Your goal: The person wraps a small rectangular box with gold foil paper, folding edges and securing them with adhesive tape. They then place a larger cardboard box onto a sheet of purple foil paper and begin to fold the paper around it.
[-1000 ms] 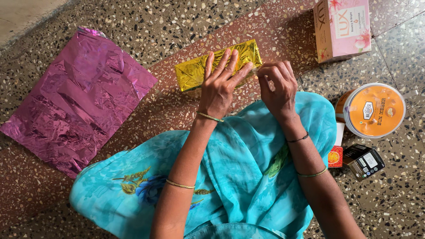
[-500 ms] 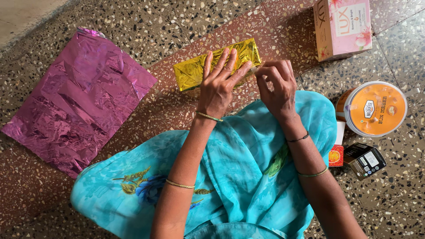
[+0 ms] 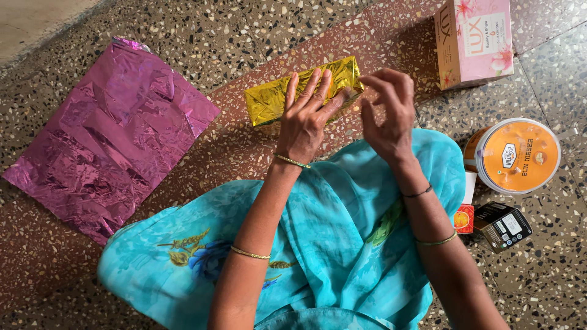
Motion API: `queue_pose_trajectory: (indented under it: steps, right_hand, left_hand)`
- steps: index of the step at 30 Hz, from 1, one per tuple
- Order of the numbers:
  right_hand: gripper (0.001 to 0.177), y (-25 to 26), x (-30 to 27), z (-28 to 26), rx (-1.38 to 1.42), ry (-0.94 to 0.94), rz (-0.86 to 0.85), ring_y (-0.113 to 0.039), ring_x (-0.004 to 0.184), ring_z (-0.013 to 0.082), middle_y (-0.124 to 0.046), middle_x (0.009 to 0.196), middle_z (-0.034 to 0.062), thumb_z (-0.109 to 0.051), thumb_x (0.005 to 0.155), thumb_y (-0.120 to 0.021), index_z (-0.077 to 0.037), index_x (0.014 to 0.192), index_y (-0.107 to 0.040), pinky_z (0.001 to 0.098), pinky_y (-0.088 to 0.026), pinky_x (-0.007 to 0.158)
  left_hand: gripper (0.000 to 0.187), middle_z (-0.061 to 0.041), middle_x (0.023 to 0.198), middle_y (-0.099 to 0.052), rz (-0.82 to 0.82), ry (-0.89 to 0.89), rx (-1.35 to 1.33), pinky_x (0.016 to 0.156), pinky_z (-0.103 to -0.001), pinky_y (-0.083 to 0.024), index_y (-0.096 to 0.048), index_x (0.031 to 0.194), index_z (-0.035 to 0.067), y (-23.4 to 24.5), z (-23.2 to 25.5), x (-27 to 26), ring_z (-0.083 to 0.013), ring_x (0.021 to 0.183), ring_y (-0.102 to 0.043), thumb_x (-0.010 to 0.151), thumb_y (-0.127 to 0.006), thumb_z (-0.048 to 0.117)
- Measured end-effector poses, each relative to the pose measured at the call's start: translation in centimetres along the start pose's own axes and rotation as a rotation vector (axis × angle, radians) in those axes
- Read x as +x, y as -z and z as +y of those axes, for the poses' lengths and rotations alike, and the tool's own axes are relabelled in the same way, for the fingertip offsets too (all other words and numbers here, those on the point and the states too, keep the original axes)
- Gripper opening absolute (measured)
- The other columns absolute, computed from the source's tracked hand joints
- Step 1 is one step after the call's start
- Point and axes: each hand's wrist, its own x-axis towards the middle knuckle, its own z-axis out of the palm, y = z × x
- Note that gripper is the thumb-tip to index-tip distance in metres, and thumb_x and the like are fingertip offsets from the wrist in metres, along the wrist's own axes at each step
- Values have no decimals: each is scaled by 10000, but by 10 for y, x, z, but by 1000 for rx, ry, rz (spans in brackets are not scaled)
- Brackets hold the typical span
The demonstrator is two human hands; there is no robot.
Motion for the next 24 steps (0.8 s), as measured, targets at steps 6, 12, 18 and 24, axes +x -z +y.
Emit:
queue_pose_trajectory:
  steps: [6,12,18,24]
  right_hand:
    - [304,-5,5,-3,-128,95,-26,-612,1138,289,-594,1234,127,11,913,-811,-77,1182,-700,424,-533,976]
    - [196,3,7,3,-104,148,-60,-625,1159,305,-595,1257,122,16,930,-787,-48,1070,-666,424,-535,987]
    - [185,4,2,2,-145,169,-73,-625,1091,302,-610,1175,104,8,917,-792,-57,1039,-669,437,-525,943]
    - [177,5,-3,4,-208,198,-70,-623,1015,297,-629,1104,87,-9,917,-806,-69,1052,-708,413,-533,874]
  left_hand:
    - [545,-145,1555,-530,-4,10,23,1281,-578,-270,-672,1406,254,-2,1,-2,-314,1482,-478,956,-547,-27]
    - [476,-155,1544,-526,7,19,-13,1266,-585,-264,-666,1404,266,-1,2,0,-323,1466,-476,994,-562,48]
    - [552,-147,1550,-527,-9,13,18,1272,-584,-260,-648,1427,286,-3,1,-2,-320,1477,-469,967,-551,-4]
    - [605,-148,1560,-518,-9,15,3,1276,-584,-256,-630,1448,283,-3,2,-2,-319,1484,-462,944,-553,-41]
